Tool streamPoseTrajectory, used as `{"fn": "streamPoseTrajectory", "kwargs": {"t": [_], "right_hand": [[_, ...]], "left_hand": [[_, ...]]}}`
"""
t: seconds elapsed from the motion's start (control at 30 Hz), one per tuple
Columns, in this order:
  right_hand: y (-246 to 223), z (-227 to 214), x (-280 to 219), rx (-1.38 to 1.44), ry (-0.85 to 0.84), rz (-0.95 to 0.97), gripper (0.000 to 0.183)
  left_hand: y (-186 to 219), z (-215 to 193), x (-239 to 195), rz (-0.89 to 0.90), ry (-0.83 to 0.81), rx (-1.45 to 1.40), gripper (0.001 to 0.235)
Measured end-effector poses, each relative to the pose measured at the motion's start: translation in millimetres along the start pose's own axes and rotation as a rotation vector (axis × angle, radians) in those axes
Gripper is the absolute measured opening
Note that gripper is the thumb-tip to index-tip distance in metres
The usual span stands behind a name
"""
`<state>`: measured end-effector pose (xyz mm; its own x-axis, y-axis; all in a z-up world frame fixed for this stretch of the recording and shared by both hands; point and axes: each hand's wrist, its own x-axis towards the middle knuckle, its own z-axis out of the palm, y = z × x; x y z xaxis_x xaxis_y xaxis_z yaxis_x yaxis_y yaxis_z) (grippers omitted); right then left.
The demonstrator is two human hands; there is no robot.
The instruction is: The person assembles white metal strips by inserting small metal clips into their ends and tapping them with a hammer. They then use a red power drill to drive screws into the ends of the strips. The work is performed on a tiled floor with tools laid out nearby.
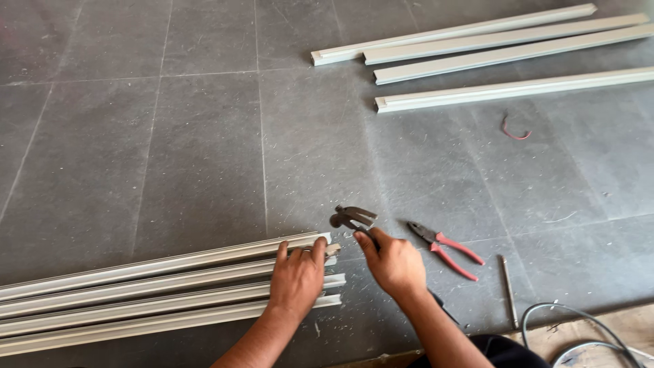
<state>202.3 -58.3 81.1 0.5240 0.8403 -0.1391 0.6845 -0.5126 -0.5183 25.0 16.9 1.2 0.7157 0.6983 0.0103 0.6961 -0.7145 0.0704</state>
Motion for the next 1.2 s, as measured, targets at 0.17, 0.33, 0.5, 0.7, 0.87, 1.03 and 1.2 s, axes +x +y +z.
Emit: {"fn": "streamPoseTrajectory", "kwargs": {"t": [0.17,0.33,0.5,0.7,0.87,1.03,1.2], "right_hand": [[0.8,-2.2,0.4,-0.008,0.000,-0.019,0.050],[4.3,-1.8,2.0,0.036,-0.004,0.021,0.049],[3.0,-2.9,4.1,-0.002,-0.061,0.053,0.051],[5.3,1.0,6.2,-0.001,-0.056,0.040,0.053],[4.4,1.9,7.3,-0.028,-0.102,0.062,0.054],[3.6,2.2,7.1,-0.023,-0.097,0.055,0.053],[2.9,1.9,6.7,-0.029,-0.106,0.063,0.053]], "left_hand": [[-10.4,-22.2,6.5,-0.221,0.138,-0.324,0.035],[-25.3,-19.1,19.7,-0.157,0.250,-0.537,0.034],[-31.6,-9.2,27.6,-0.100,0.164,-0.435,0.034],[-38.8,-0.5,28.7,-0.198,0.001,-0.536,0.038],[-42.2,1.1,29.1,-0.158,0.020,-0.550,0.038],[-43.5,3.0,28.1,-0.128,0.038,-0.532,0.037],[-42.6,4.3,27.0,-0.116,0.057,-0.514,0.037]]}}
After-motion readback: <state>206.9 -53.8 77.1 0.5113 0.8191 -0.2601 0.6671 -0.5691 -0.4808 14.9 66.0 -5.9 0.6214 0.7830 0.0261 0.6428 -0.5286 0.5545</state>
